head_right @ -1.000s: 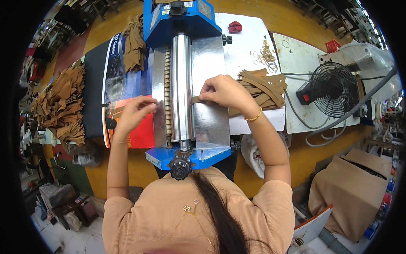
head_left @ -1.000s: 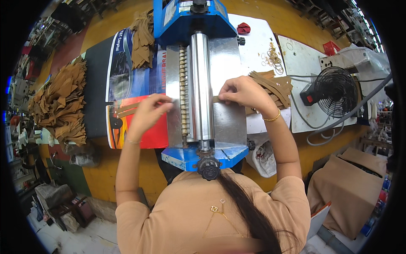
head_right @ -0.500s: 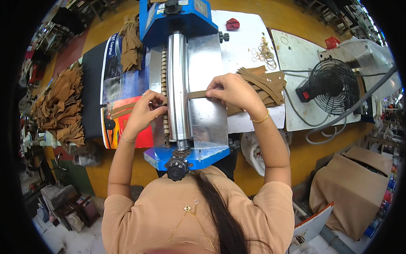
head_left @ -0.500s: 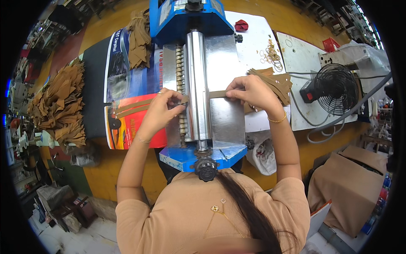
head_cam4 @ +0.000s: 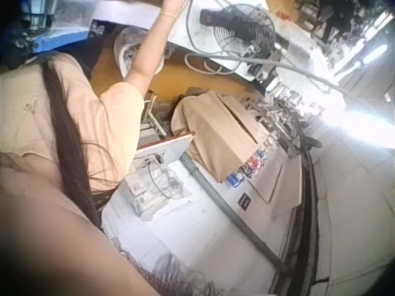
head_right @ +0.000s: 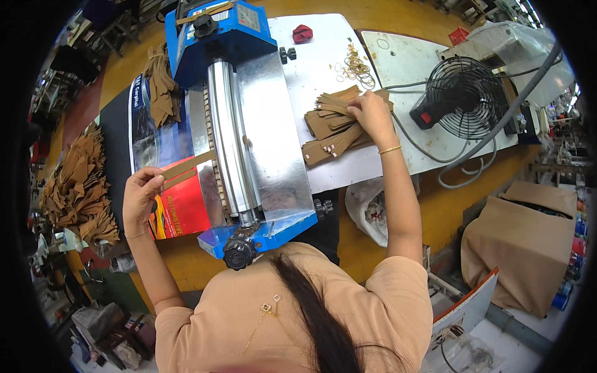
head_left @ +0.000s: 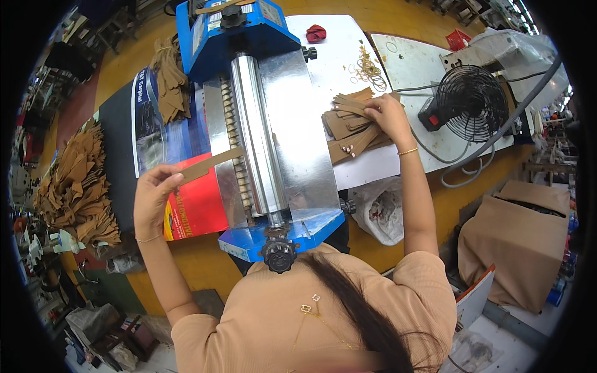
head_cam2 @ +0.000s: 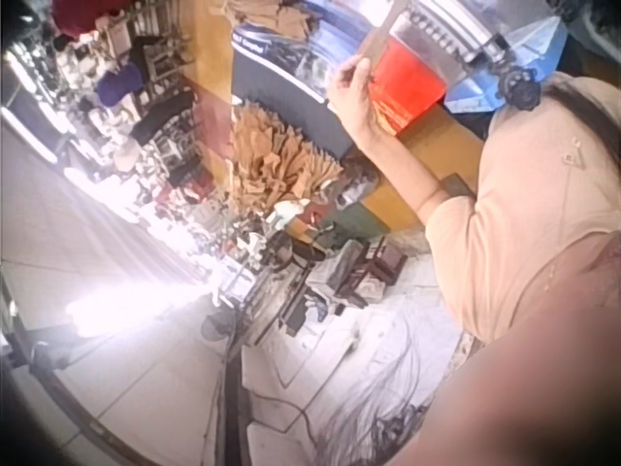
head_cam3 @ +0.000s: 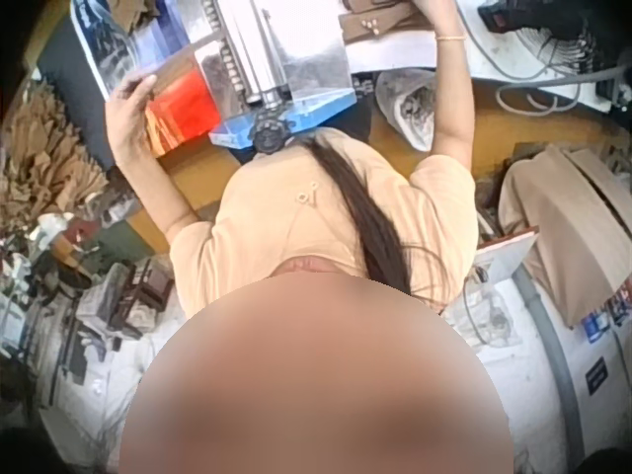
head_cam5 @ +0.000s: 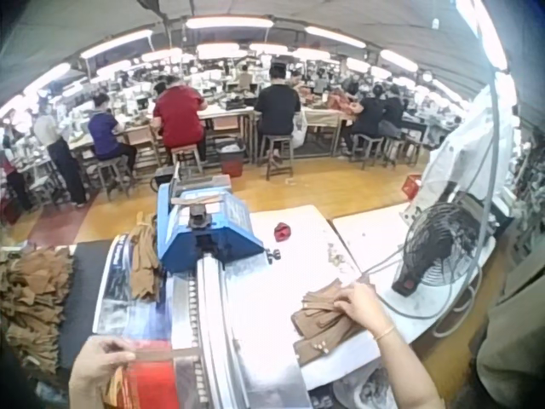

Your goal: The person feeds small rectangular cardboard pieces into a blue and silver hole-punching machine, one at a time, using both hands. After each punch, the person removes the piece and stacks it on the table. The person also gathers a stack of finished pieces and ties them with a rubber band.

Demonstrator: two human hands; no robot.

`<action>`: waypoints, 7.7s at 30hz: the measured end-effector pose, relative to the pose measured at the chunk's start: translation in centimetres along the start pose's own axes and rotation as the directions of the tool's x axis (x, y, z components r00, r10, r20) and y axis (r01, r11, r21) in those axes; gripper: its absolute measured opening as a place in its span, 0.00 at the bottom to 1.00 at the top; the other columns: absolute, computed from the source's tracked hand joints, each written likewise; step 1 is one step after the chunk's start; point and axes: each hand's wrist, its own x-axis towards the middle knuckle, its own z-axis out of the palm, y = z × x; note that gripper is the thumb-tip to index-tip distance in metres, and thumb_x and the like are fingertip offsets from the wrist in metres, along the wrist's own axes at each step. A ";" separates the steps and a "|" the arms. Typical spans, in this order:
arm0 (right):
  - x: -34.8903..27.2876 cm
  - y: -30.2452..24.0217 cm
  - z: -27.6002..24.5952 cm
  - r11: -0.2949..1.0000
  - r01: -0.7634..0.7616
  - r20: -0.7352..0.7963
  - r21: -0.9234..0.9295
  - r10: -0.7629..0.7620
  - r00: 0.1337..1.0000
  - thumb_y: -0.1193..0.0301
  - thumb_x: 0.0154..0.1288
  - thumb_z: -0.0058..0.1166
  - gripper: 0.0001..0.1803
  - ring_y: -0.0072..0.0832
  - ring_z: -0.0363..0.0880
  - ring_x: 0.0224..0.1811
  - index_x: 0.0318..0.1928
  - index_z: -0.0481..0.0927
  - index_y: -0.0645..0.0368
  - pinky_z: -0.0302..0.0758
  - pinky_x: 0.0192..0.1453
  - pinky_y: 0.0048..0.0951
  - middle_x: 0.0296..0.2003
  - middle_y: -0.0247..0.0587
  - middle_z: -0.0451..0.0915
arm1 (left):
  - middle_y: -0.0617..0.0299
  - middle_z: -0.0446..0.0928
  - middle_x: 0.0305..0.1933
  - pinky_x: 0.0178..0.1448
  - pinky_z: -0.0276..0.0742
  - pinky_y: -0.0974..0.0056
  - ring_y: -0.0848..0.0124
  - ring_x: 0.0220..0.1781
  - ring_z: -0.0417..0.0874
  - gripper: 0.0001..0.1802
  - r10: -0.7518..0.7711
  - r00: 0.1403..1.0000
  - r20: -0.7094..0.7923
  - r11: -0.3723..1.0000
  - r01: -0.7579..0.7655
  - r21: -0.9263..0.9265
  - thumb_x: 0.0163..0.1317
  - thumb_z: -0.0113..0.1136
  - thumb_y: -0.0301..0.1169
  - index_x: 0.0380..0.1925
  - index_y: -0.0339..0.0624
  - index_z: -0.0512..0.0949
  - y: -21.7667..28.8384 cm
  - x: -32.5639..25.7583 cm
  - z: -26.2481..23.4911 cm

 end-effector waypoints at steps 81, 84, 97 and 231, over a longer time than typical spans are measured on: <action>-0.2 -2.7 -2.2 0.935 -0.057 0.148 0.351 0.005 0.989 0.71 0.59 0.61 0.08 0.28 0.84 0.30 0.36 0.85 0.64 0.78 0.37 0.31 0.28 0.40 0.85 | 0.60 0.78 0.38 0.38 0.78 0.72 0.72 0.36 0.83 0.17 0.080 0.997 -0.006 0.994 -0.080 -0.071 0.57 0.65 0.19 0.46 0.36 0.74 -2.6 0.7 2.5; 0.5 -0.2 -0.1 0.997 0.019 -0.022 0.080 -0.017 1.000 0.69 0.60 0.61 0.08 0.38 0.83 0.35 0.37 0.86 0.61 0.78 0.42 0.36 0.31 0.43 0.84 | 0.60 0.78 0.39 0.38 0.77 0.71 0.71 0.36 0.83 0.19 0.096 0.992 -0.075 0.993 -0.101 -0.061 0.57 0.64 0.18 0.49 0.35 0.73 -2.1 0.0 1.4; 0.4 0.6 3.0 0.971 0.088 -0.147 -0.221 -0.123 0.982 0.65 0.56 0.64 0.07 0.39 0.78 0.44 0.34 0.85 0.52 0.73 0.47 0.42 0.35 0.38 0.80 | 0.63 0.78 0.38 0.39 0.73 0.75 0.80 0.36 0.77 0.25 0.309 0.890 -0.336 0.948 -0.316 0.037 0.58 0.63 0.19 0.57 0.35 0.71 1.6 -5.3 -3.2; -1.6 -18.0 -2.4 0.857 0.178 0.445 0.483 -0.415 0.794 0.69 0.60 0.63 0.09 0.23 0.79 0.23 0.37 0.86 0.62 0.76 0.29 0.25 0.25 0.40 0.84 | 0.66 0.76 0.33 0.41 0.72 0.72 0.78 0.34 0.74 0.15 0.181 0.977 0.117 0.935 -0.208 0.289 0.57 0.68 0.30 0.43 0.35 0.80 -3.1 2.9 9.9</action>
